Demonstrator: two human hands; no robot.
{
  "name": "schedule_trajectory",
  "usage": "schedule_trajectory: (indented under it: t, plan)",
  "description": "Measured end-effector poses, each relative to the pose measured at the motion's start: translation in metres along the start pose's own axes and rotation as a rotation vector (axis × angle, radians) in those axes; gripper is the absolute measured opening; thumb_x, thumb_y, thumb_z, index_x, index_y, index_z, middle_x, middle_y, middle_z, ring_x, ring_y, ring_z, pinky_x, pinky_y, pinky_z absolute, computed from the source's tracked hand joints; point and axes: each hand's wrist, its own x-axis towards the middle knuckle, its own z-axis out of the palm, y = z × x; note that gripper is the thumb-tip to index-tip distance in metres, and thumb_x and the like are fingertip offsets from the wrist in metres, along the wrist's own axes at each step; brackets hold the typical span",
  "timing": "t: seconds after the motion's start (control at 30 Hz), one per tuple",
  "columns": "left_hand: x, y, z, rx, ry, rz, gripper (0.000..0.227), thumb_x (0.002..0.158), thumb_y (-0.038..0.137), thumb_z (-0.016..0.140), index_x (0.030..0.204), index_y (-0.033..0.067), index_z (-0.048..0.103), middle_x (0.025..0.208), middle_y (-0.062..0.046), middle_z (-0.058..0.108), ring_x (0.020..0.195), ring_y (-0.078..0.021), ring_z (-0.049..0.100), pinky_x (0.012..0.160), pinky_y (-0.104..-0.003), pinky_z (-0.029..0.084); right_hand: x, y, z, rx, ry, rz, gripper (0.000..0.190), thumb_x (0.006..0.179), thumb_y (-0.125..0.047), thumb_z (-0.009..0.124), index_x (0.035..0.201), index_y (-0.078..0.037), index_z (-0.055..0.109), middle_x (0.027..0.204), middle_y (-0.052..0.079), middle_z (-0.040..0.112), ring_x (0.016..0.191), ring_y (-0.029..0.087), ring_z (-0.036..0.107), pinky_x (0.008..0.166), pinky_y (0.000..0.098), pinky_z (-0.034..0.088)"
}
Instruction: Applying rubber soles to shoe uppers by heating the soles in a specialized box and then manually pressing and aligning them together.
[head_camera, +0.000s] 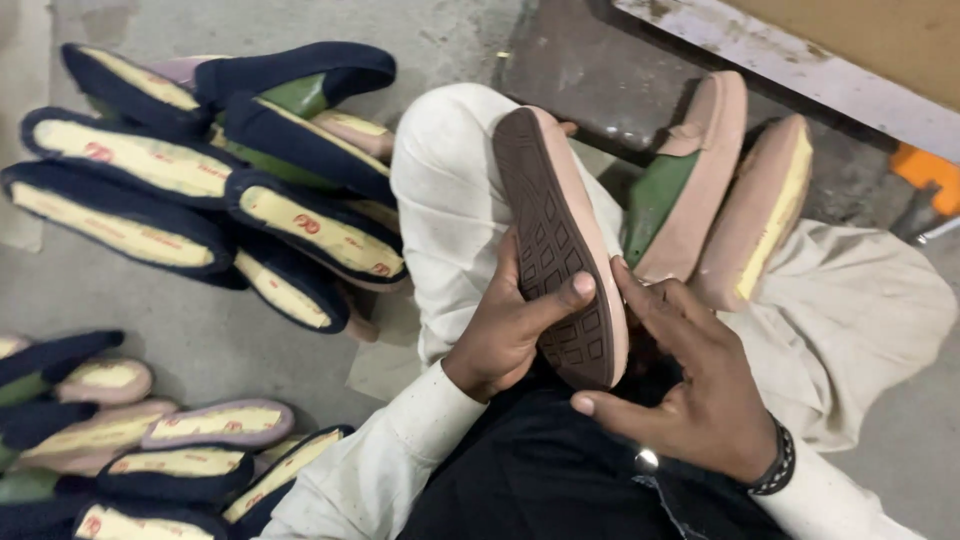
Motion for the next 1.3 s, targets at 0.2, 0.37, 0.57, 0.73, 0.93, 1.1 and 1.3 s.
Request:
schedule_trajectory:
  t: [0.2, 0.37, 0.57, 0.73, 0.93, 1.1, 1.3]
  plan:
    - [-0.006, -0.004, 0.025, -0.062, 0.092, 0.011, 0.087, 0.072, 0.008, 0.08, 0.146, 0.0155, 0.036, 0.129, -0.016, 0.065, 0.118, -0.0265, 0.064, 0.101, -0.043, 0.057, -0.009, 0.009, 0.006, -0.205, 0.135, -0.03, 0.084, 0.08, -0.038, 0.088, 0.15, -0.005, 0.054, 0.087, 0.003, 0.046, 0.076, 0.016, 0.051, 0.072, 0.0293, 0.046]
    - [-0.001, -0.014, 0.027, -0.033, 0.231, 0.106, 0.097, 0.064, 0.004, 0.083, 0.147, 0.0128, 0.036, 0.125, -0.014, 0.065, 0.107, -0.0228, 0.067, 0.087, -0.038, 0.062, 0.011, 0.011, 0.008, 0.042, 0.192, -0.006, 0.042, 0.084, -0.011, 0.084, 0.121, 0.003, 0.073, 0.08, 0.005, 0.066, 0.068, 0.011, 0.056, 0.067, 0.0262, 0.051]
    - [0.008, -0.025, 0.019, 0.091, 0.263, 0.189, 0.083, 0.079, 0.034, 0.073, 0.15, 0.0114, 0.034, 0.138, -0.014, 0.063, 0.121, -0.0229, 0.064, 0.101, -0.036, 0.055, 0.046, 0.031, 0.008, 0.134, 0.2, 0.139, 0.023, 0.077, -0.016, 0.092, 0.091, -0.006, 0.077, 0.079, 0.005, 0.072, 0.066, 0.009, 0.065, 0.058, 0.0197, 0.055]
    - [0.01, -0.025, 0.017, 0.111, 0.19, 0.26, 0.104, 0.065, 0.023, 0.086, 0.15, 0.0088, 0.027, 0.141, -0.017, 0.059, 0.126, -0.0222, 0.061, 0.107, -0.037, 0.053, 0.108, 0.02, 0.008, 0.223, 0.085, 0.5, 0.025, 0.08, -0.022, 0.09, 0.097, -0.013, 0.073, 0.084, 0.0, 0.075, 0.069, 0.009, 0.073, 0.069, 0.0219, 0.066]
    - [0.012, -0.017, 0.005, 0.154, 0.145, 0.172, 0.128, 0.065, 0.037, 0.094, 0.158, -0.0003, 0.016, 0.135, -0.033, 0.048, 0.128, -0.045, 0.054, 0.096, -0.058, 0.051, 0.162, 0.049, 0.017, 0.497, 0.135, 0.331, 0.035, 0.082, -0.012, 0.093, 0.095, 0.01, 0.069, 0.073, 0.014, 0.07, 0.063, 0.018, 0.072, 0.051, 0.0263, 0.062]
    - [0.012, -0.006, -0.001, 0.189, 0.084, 0.178, 0.128, 0.063, 0.033, 0.095, 0.158, -0.0006, 0.017, 0.132, -0.032, 0.051, 0.128, -0.0451, 0.054, 0.092, -0.058, 0.053, 0.17, 0.068, 0.02, 0.599, 0.172, 0.35, 0.032, 0.086, -0.014, 0.09, 0.098, 0.007, 0.069, 0.077, 0.012, 0.067, 0.07, 0.018, 0.072, 0.053, 0.0294, 0.064]
    - [-0.003, 0.084, -0.029, 0.872, -0.32, 0.043, 0.123, 0.06, 0.049, 0.082, 0.16, 0.0146, 0.02, 0.161, -0.014, 0.04, 0.143, -0.0334, 0.047, 0.109, -0.048, 0.048, 0.11, 0.064, -0.041, 0.234, -0.127, 0.06, 0.061, 0.097, -0.043, 0.053, 0.149, -0.012, 0.043, 0.148, 0.016, 0.052, 0.131, 0.034, 0.055, 0.102, 0.0482, 0.056]
